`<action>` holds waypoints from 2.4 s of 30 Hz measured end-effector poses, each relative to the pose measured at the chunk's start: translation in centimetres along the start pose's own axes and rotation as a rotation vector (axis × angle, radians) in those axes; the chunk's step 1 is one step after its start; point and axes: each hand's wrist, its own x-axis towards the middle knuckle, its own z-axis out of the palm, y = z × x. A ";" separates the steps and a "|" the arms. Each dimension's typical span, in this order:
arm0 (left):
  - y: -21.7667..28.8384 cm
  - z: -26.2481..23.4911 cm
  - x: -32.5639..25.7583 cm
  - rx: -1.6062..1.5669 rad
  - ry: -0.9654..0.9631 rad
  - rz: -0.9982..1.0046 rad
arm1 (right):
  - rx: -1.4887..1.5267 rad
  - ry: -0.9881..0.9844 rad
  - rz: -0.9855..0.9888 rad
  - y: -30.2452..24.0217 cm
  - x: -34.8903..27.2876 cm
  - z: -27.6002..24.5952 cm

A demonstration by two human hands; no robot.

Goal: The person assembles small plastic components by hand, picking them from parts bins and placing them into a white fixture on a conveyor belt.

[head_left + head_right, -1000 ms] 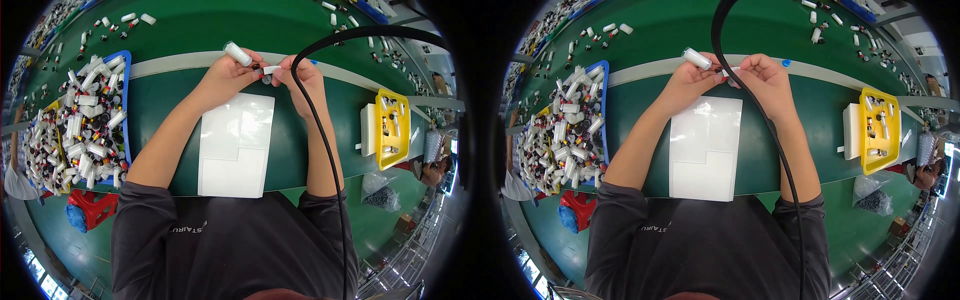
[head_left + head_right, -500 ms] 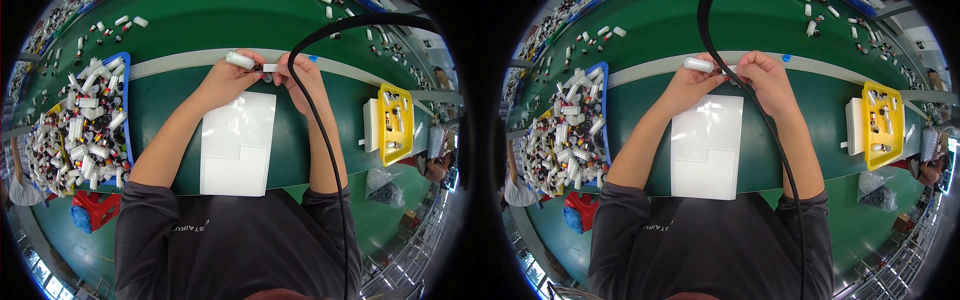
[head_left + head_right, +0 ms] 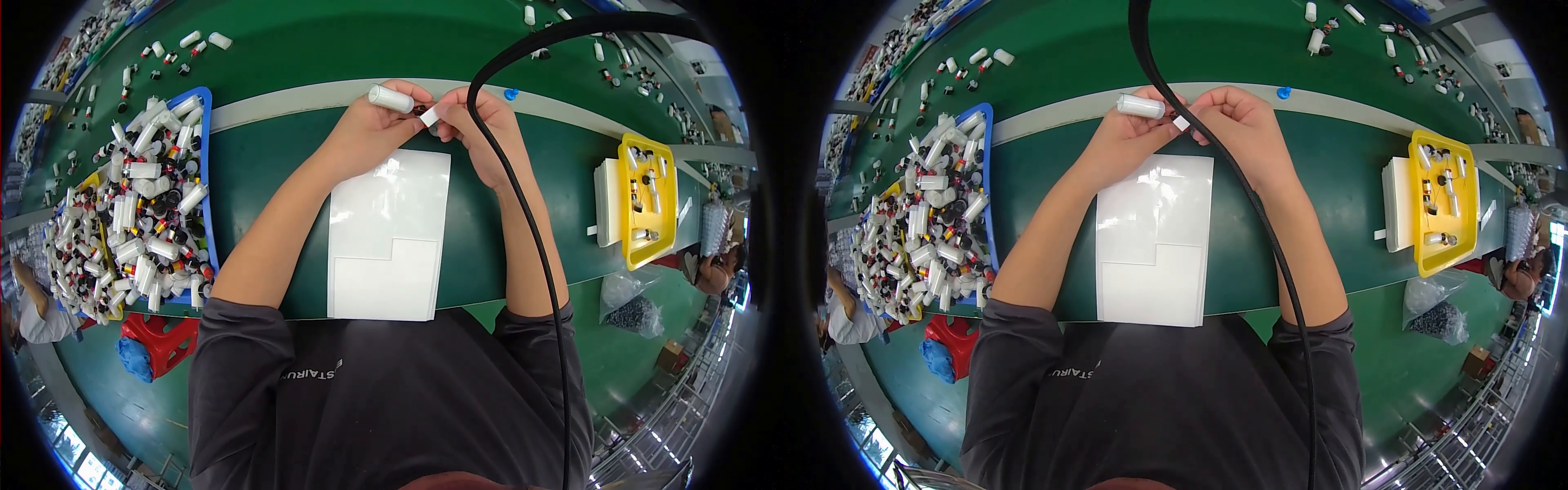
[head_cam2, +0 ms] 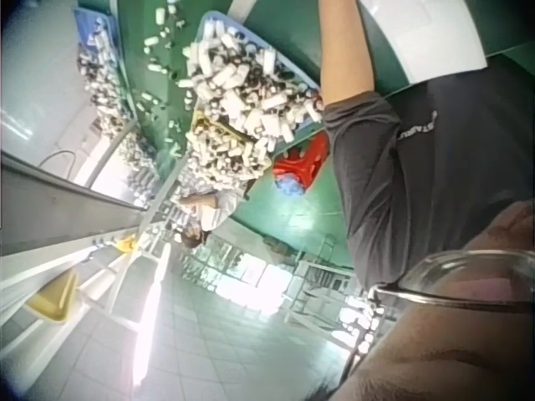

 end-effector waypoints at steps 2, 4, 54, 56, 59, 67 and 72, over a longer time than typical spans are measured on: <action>0.1 0.1 0.0 0.004 0.002 -0.008 | 0.009 0.039 0.009 0.0 -0.1 0.5; 0.1 0.2 -0.1 0.053 0.021 -0.007 | -0.016 0.075 0.023 -0.1 -0.2 0.6; 7.9 -10.9 2.4 1.045 0.547 0.094 | -0.913 -0.342 -0.471 -0.2 -12.0 2.7; 8.8 -16.4 2.1 1.627 0.459 -0.031 | -1.166 -0.356 -0.415 0.2 -13.0 4.1; 10.6 -17.6 3.8 1.626 0.460 -0.410 | -1.198 -0.336 -0.399 1.5 -13.8 4.0; 3.8 -9.5 16.0 1.338 0.224 0.162 | -1.126 -0.326 -0.387 2.4 -13.6 3.5; -1.0 0.5 21.3 0.948 0.290 0.239 | -1.169 -0.326 -0.399 1.8 -13.3 4.5</action>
